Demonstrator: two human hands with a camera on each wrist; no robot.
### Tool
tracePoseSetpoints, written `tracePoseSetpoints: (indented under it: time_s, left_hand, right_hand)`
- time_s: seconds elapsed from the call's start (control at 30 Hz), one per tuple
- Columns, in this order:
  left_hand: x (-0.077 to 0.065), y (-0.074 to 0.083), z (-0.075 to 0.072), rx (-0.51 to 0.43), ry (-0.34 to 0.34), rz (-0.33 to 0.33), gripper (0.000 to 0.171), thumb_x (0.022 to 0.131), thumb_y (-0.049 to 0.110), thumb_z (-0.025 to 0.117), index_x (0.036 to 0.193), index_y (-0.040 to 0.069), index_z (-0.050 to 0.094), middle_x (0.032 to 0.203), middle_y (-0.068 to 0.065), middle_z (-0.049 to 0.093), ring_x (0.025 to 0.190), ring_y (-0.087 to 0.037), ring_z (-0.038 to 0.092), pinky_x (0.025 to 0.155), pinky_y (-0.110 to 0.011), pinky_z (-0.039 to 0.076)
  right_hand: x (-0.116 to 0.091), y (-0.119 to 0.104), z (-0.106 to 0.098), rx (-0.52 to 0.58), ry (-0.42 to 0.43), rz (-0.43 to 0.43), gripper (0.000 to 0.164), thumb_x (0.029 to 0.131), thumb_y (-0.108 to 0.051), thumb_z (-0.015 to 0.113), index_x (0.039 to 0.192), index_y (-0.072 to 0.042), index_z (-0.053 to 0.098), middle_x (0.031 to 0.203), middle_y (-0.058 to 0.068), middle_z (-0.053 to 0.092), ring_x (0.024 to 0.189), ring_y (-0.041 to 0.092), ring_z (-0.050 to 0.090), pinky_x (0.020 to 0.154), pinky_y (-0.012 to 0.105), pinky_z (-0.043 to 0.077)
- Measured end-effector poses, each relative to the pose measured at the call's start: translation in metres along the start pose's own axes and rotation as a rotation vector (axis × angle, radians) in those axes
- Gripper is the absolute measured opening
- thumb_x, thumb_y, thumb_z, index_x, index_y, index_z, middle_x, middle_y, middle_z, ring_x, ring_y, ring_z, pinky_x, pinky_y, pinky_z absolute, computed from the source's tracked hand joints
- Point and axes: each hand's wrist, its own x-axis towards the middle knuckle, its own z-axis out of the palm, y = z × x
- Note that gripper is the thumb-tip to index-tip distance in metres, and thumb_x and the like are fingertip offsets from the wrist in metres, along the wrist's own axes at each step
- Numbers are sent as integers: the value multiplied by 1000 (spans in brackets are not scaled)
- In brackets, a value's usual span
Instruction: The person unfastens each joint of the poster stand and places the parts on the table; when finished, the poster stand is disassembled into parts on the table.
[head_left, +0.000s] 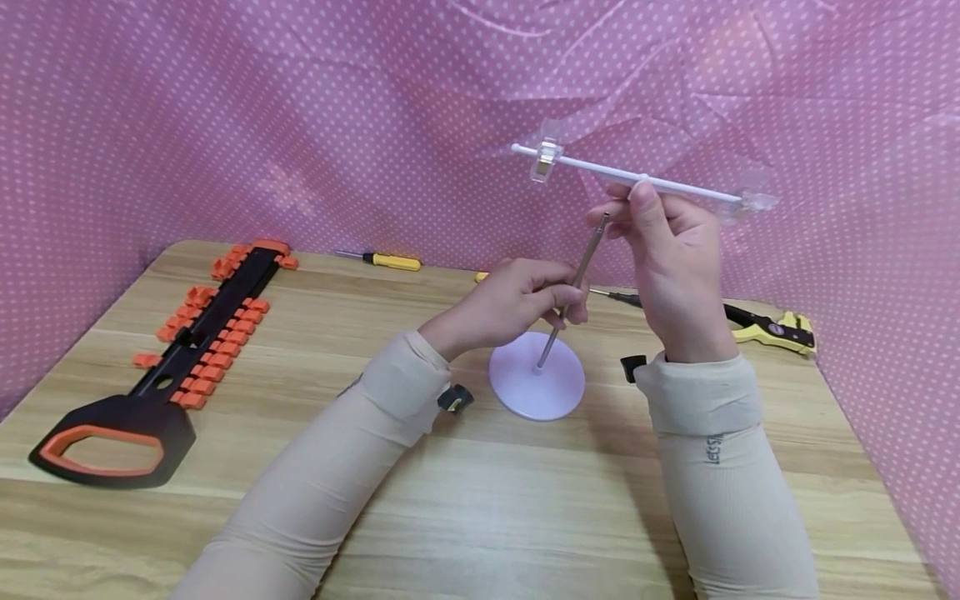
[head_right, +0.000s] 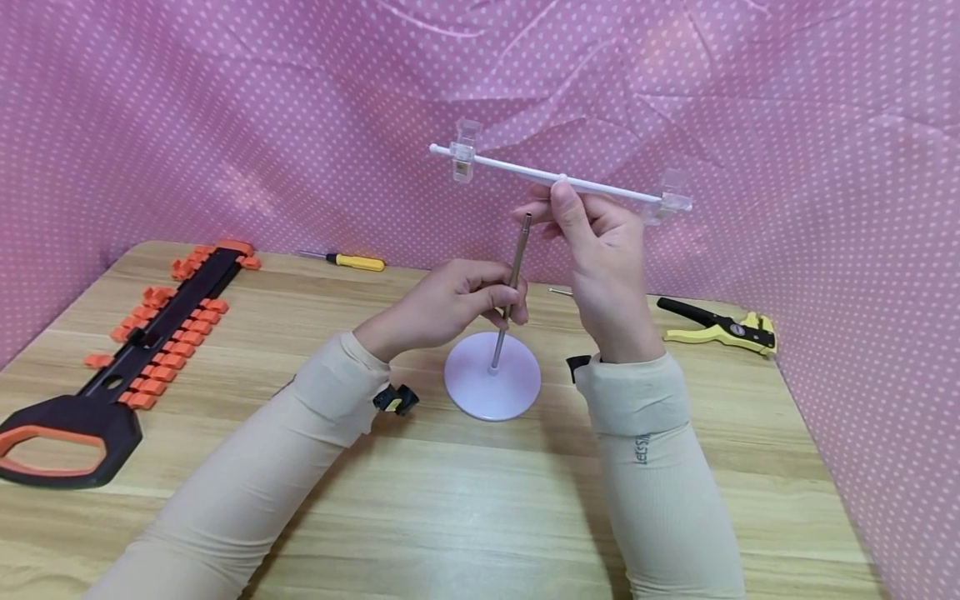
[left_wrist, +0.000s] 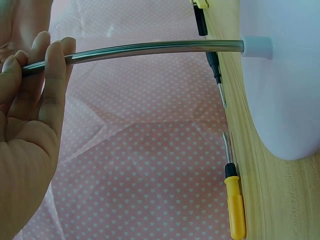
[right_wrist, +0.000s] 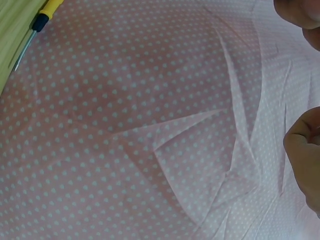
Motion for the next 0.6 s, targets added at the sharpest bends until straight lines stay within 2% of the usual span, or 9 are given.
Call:
tracePoseSetpoints:
  time_s: [0.17,0.4,0.6]
  left_hand:
    - [0,-1,1,2,7,12,20,110,13,57,108,1,73,98,-10,77,98,-20,74,84,-30,66]
    - [0,-2,1,-7,17,37,19,110,12,57,108,2,73,96,-11,76,96,-19,75,83,-31,66]
    - [0,-2,1,8,13,43,21,110,12,56,111,-1,73,96,-11,76,96,-19,74,83,-31,66]
  right_hand:
    - [2,-1,-3,-28,44,-21,24,108,-15,61,105,2,77,85,3,81,87,17,75,81,28,56]
    - [5,-2,-5,-156,107,-24,16,100,-13,74,112,-3,80,89,2,82,87,15,74,83,30,52]
    - [8,-1,-10,-82,163,-57,11,97,-7,76,107,-1,79,90,5,82,87,17,75,81,26,53]
